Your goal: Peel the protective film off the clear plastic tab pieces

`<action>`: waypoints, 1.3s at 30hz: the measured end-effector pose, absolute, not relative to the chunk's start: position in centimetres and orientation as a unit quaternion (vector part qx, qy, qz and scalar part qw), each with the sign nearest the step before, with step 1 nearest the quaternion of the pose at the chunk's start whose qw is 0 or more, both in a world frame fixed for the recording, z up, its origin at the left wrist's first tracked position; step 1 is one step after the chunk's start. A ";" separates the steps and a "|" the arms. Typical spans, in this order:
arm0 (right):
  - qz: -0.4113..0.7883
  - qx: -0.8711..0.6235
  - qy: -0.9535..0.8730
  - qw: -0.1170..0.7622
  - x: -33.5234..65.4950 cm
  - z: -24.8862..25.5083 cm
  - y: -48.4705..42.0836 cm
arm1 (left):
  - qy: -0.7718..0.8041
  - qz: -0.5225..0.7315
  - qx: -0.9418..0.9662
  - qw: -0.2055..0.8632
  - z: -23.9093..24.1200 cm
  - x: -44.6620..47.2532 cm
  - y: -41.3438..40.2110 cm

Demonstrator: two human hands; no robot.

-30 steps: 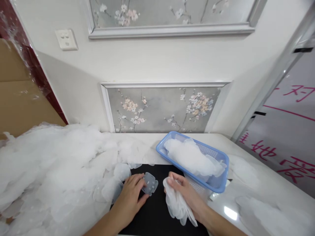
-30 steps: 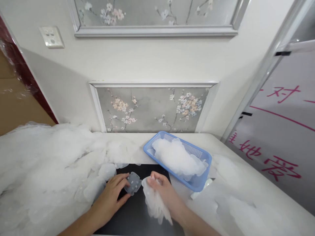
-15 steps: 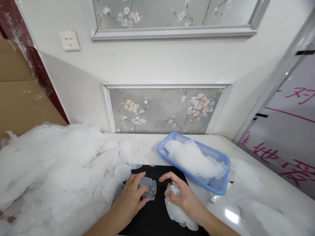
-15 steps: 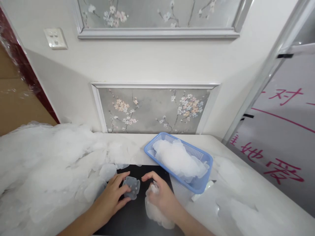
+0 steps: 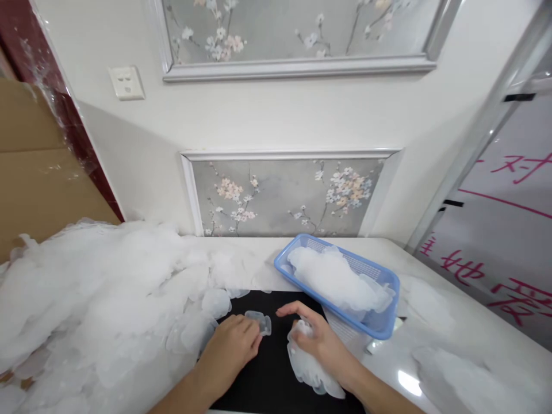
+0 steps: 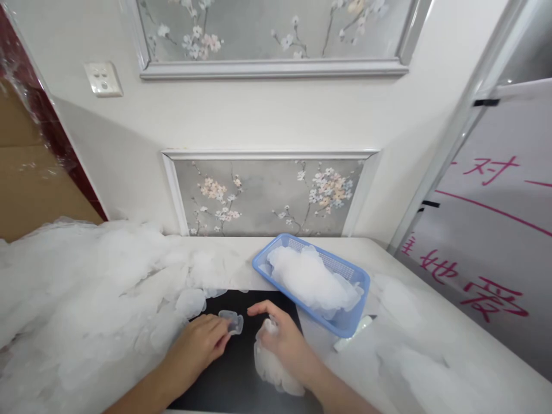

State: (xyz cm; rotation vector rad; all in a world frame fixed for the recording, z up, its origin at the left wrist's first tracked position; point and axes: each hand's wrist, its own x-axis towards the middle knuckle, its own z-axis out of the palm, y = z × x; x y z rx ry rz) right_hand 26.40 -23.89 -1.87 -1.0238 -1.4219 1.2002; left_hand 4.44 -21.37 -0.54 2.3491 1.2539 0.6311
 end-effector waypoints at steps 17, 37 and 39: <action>0.599 -0.371 -0.537 0.464 26.9 -1.6 -23.6 | 0.452 0.359 0.489 0.654 1.0 5.6 -22.5; 0.339 -0.565 -0.604 0.448 30.0 5.1 -20.8 | 0.297 0.133 0.884 0.336 -1.8 4.8 -23.1; 0.237 -0.648 -0.602 0.403 31.9 6.9 -18.1 | 0.212 0.081 0.900 0.371 -2.9 5.3 -24.0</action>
